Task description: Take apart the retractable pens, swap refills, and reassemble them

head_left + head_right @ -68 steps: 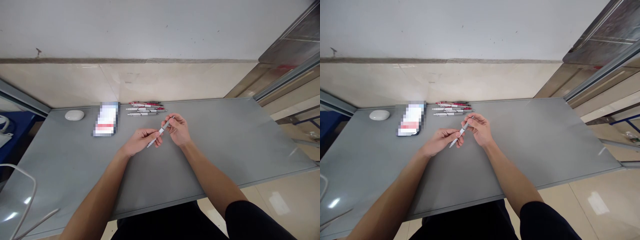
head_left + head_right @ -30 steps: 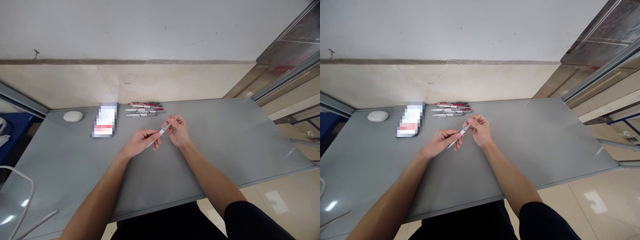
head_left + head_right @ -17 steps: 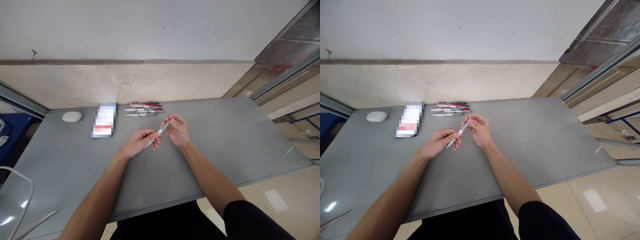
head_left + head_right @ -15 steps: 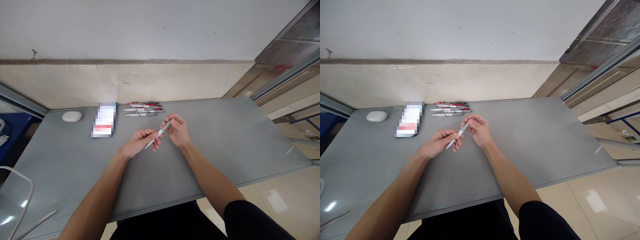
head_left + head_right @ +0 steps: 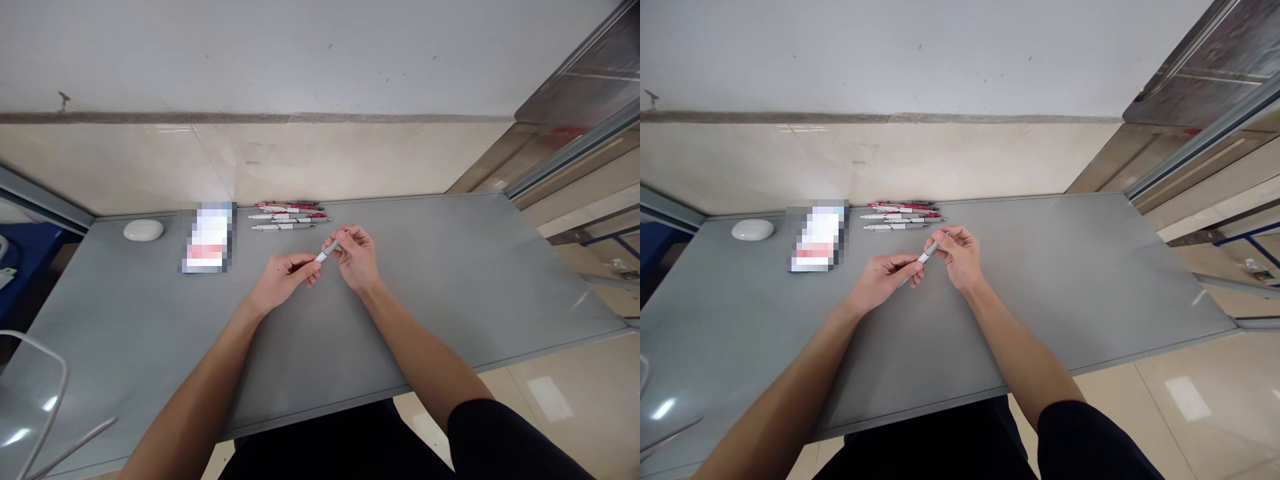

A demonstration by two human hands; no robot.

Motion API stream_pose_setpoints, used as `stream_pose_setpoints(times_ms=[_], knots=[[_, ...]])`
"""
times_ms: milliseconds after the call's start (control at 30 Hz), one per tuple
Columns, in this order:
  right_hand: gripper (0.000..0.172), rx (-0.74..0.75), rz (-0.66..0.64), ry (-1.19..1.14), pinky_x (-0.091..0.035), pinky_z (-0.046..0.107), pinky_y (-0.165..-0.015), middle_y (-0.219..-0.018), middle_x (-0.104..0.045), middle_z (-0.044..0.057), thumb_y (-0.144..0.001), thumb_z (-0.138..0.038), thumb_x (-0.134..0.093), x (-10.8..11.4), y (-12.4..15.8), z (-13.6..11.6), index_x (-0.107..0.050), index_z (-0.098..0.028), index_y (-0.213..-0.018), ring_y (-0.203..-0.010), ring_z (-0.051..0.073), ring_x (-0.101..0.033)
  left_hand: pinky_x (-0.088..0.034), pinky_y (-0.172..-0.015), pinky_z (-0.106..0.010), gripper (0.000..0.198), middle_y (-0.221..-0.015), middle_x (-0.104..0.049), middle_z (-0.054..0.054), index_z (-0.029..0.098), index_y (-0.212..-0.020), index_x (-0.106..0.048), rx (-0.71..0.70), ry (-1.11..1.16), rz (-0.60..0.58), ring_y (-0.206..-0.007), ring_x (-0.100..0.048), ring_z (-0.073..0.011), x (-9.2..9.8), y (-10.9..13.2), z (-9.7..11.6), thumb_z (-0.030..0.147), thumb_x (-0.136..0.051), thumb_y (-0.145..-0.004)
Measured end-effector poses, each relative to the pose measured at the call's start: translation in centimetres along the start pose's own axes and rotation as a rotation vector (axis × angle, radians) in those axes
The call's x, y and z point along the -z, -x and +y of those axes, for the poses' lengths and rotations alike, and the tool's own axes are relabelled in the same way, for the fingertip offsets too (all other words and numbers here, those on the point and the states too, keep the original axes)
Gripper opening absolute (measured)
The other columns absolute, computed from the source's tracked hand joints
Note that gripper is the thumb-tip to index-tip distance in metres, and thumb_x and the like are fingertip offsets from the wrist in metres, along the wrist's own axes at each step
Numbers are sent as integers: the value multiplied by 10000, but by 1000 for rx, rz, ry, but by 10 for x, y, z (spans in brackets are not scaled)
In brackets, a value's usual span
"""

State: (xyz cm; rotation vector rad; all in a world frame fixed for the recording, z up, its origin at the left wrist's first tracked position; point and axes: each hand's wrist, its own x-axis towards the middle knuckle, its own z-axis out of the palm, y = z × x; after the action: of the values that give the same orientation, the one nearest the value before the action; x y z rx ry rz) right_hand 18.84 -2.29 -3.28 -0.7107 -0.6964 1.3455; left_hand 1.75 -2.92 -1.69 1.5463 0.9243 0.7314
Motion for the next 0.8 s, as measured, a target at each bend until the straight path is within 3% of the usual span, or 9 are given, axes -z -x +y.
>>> stream_pose_setpoints(times_ms=[267,467,800], knots=[[174,-28,-142,-19,-568,252,-635,-805,-635,-54,-677,-312,-774,4,1,-4,-657,-255,-793,-727,107,-659,-500,-670,-275,308,-777,-650,-40,150,-837,-679,36,131,-149,-670,-590,-131,3,2,7,419,-539,-891],[174,-43,-175,-62,-561,241,-621,-739,-596,-80,-681,-272,-776,6,2,-2,-610,-257,-733,-674,86,-642,-477,-599,-248,331,-694,-621,-17,156,-925,-683,147,212,-240,-605,-569,-115,3,5,13,440,-514,-905],[182,-51,-186,-95,-584,253,-649,-724,-593,-91,-697,-246,-772,6,2,-3,-590,-249,-709,-664,76,-643,-489,-616,-249,304,-698,-623,-18,156,-843,-675,78,152,-172,-611,-564,-117,1,3,9,440,-567,-866]])
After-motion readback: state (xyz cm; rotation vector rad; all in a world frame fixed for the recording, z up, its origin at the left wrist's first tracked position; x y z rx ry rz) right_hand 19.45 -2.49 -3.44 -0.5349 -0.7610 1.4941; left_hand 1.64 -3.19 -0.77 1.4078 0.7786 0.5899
